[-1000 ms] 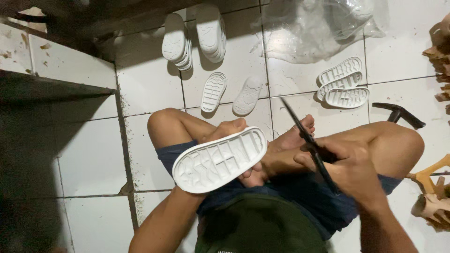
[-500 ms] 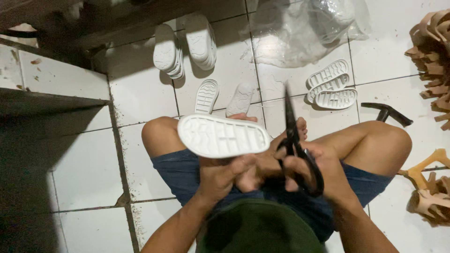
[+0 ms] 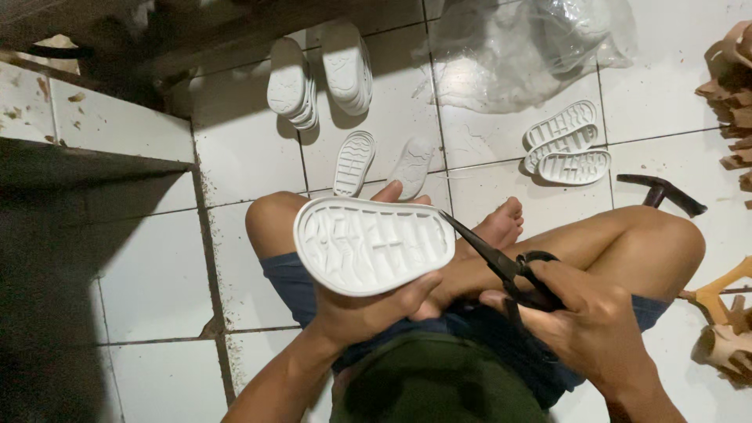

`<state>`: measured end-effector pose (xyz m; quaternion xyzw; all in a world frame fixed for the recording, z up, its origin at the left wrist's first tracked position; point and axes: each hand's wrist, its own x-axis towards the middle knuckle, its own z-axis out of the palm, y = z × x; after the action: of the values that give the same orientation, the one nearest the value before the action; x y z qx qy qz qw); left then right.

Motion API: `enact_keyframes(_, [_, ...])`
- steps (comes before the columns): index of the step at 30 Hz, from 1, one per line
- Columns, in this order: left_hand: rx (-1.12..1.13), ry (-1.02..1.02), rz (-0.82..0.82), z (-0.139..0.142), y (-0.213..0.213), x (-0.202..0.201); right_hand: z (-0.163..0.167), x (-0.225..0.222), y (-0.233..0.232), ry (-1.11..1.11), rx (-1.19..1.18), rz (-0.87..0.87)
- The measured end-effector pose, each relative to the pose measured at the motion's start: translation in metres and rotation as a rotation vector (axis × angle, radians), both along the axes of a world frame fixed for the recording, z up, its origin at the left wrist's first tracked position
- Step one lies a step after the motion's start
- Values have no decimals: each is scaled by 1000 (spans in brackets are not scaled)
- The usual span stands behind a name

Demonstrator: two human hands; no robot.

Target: The person sits on the floor and uses scissors to trim the edges of white shoe soles. They unwrap a plastic package of soles, place them on the floor, and then trim each sole individually, rotating them to cut along the perimeter.

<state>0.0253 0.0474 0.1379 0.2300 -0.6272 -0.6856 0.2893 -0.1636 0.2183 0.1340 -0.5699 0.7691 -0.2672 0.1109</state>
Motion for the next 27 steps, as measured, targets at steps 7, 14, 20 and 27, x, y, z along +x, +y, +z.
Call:
enact_keyframes(7, [260, -18, -68, 8, -12, 2, 2, -9, -1, 33, -94, 178])
enact_keyframes(14, [56, -181, -300, 17, -23, 2, 10, 2, -16, -360, 89, -145])
enact_keyframes(20, [-39, -423, -607, 25, -49, 5, 10, 6, -26, -294, -32, -128])
enact_keyframes(27, [397, -128, -615, 15, -36, -7, -34, 4, -25, -1112, -143, -107])
